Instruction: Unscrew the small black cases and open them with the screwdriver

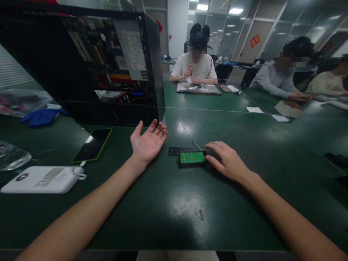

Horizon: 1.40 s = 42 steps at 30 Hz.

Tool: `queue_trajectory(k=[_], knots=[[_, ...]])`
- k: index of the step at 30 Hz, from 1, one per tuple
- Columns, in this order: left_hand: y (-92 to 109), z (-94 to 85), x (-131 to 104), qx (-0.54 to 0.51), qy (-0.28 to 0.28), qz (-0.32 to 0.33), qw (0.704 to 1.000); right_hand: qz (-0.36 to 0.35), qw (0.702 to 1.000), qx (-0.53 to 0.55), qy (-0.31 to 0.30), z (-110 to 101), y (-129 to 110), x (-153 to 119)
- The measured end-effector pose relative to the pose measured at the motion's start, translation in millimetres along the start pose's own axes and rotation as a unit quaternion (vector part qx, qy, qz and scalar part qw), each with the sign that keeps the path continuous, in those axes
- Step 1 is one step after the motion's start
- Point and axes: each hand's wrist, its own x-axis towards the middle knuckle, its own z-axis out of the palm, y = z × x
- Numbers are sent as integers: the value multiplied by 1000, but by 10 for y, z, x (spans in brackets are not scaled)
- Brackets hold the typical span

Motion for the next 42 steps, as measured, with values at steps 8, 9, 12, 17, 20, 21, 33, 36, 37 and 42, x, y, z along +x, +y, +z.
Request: queue_trajectory(k=[8,9,12,17,20,21,33,36,37,42], knots=[[11,18,-24,14,1,21,1000,-71,997,-12,-18,75,-103,29],[7,23,-27,31,-1,23,999,-75,997,-15,-22,80,-108,32],[-1,40,-30,63,-7,26,998,-83,996,-23,-35,88,-114,38],[26,53,-29,71,10,-1,997,-83,995,-27,-43,80,-128,43],[51,69,-65,107,-5,0,994,-82,995,-21,-44,81,-126,43],[58,80,-85,124,-17,3,992,-82,996,-19,-43,84,-123,42],[-5,61,-85,185,-42,-26,982,-81,995,-15,-56,81,-110,40],[14,40,-84,181,-39,-19,982,-85,994,-12,-66,81,-111,41],[25,45,-92,176,-43,-25,983,-87,994,-10,-69,82,-113,42],[27,104,-129,131,-55,-59,988,-91,993,-8,-71,93,-129,43]])
